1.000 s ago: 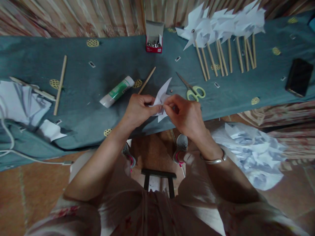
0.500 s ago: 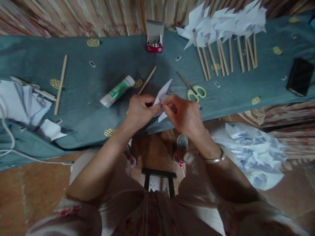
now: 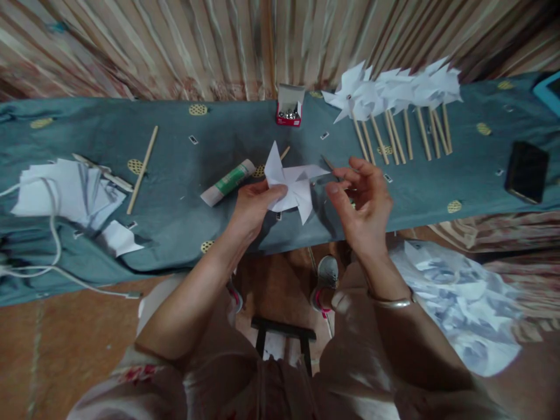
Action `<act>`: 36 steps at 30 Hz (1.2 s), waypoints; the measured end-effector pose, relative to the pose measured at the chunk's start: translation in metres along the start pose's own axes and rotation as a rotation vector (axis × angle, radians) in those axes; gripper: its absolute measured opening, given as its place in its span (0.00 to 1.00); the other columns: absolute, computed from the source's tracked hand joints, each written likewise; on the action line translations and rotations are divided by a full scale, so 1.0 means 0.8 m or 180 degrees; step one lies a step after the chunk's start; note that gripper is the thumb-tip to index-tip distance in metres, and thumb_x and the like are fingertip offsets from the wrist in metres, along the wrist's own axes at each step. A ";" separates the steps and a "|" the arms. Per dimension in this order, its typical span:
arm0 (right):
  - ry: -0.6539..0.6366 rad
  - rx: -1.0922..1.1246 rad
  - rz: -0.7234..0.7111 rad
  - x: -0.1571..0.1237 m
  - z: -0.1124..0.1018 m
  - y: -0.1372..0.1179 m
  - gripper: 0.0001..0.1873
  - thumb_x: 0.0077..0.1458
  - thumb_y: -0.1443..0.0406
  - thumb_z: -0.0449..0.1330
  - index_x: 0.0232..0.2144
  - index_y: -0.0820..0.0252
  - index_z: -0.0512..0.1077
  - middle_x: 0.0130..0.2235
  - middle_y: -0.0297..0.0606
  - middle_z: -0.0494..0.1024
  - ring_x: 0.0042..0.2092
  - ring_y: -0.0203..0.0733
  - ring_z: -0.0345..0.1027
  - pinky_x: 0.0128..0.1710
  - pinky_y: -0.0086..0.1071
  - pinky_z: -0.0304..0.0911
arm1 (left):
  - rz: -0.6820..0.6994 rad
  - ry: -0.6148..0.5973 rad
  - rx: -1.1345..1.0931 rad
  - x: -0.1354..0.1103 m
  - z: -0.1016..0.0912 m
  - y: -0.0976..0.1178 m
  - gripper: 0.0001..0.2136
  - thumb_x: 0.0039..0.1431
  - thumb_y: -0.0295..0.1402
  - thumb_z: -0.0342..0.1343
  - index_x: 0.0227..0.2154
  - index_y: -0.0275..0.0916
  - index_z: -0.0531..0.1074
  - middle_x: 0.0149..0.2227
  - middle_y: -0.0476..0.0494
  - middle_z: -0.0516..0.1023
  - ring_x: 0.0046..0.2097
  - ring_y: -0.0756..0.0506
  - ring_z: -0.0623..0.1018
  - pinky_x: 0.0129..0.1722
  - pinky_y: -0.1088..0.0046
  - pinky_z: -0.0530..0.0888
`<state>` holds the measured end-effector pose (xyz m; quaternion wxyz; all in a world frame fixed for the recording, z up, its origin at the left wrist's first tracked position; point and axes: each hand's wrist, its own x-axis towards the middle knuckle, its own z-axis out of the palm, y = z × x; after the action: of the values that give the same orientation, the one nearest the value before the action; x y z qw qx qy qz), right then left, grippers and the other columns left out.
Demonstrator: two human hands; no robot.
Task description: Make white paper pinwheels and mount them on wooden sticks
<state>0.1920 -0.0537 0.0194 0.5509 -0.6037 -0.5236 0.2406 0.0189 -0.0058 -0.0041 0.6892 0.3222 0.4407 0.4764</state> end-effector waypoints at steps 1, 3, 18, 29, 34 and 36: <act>-0.0063 0.0285 0.0240 0.001 0.004 0.002 0.25 0.50 0.55 0.68 0.49 0.52 0.68 0.45 0.37 0.79 0.40 0.40 0.73 0.45 0.40 0.70 | -0.0011 -0.0006 -0.0016 0.000 0.001 0.000 0.11 0.37 0.35 0.70 0.26 0.36 0.81 0.24 0.48 0.80 0.27 0.50 0.76 0.32 0.74 0.73; -0.0329 0.0859 0.0809 0.001 0.014 0.003 0.24 0.48 0.54 0.68 0.46 0.52 0.69 0.40 0.35 0.80 0.40 0.40 0.74 0.44 0.38 0.70 | -0.0011 -0.0004 0.0000 -0.001 0.001 -0.002 0.11 0.36 0.35 0.70 0.25 0.36 0.81 0.24 0.48 0.81 0.27 0.50 0.76 0.32 0.74 0.72; -0.0363 0.1811 0.1880 0.004 0.051 0.004 0.32 0.29 0.64 0.74 0.39 0.54 0.67 0.25 0.24 0.78 0.28 0.38 0.73 0.34 0.34 0.71 | 0.0389 0.0062 0.1146 -0.009 0.004 0.002 0.07 0.43 0.34 0.65 0.22 0.35 0.79 0.22 0.51 0.77 0.25 0.51 0.71 0.25 0.76 0.66; -0.0345 0.1625 0.1739 0.003 0.059 0.009 0.28 0.33 0.62 0.72 0.38 0.53 0.66 0.27 0.24 0.78 0.31 0.39 0.74 0.35 0.35 0.72 | 0.0775 0.0091 0.1412 -0.006 0.000 -0.002 0.07 0.46 0.35 0.64 0.22 0.35 0.79 0.20 0.51 0.75 0.24 0.51 0.70 0.23 0.77 0.64; -0.0530 0.1592 0.1636 0.004 0.058 0.012 0.26 0.34 0.61 0.71 0.37 0.52 0.66 0.29 0.26 0.79 0.34 0.40 0.76 0.40 0.37 0.73 | 0.0714 0.0098 0.1425 -0.006 -0.001 -0.001 0.08 0.46 0.36 0.64 0.24 0.35 0.80 0.22 0.50 0.77 0.26 0.50 0.71 0.24 0.76 0.65; -0.0566 0.1518 0.1660 0.004 0.057 0.014 0.25 0.34 0.60 0.71 0.36 0.52 0.66 0.28 0.26 0.78 0.34 0.41 0.76 0.39 0.37 0.73 | 0.0658 0.0084 0.1394 -0.005 -0.001 -0.002 0.09 0.45 0.37 0.65 0.23 0.35 0.80 0.22 0.50 0.77 0.26 0.50 0.71 0.25 0.76 0.65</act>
<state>0.1574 -0.0298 -0.0024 0.5486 -0.5483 -0.3270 0.5399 0.0178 -0.0101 -0.0047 0.5447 0.5011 0.5071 0.4416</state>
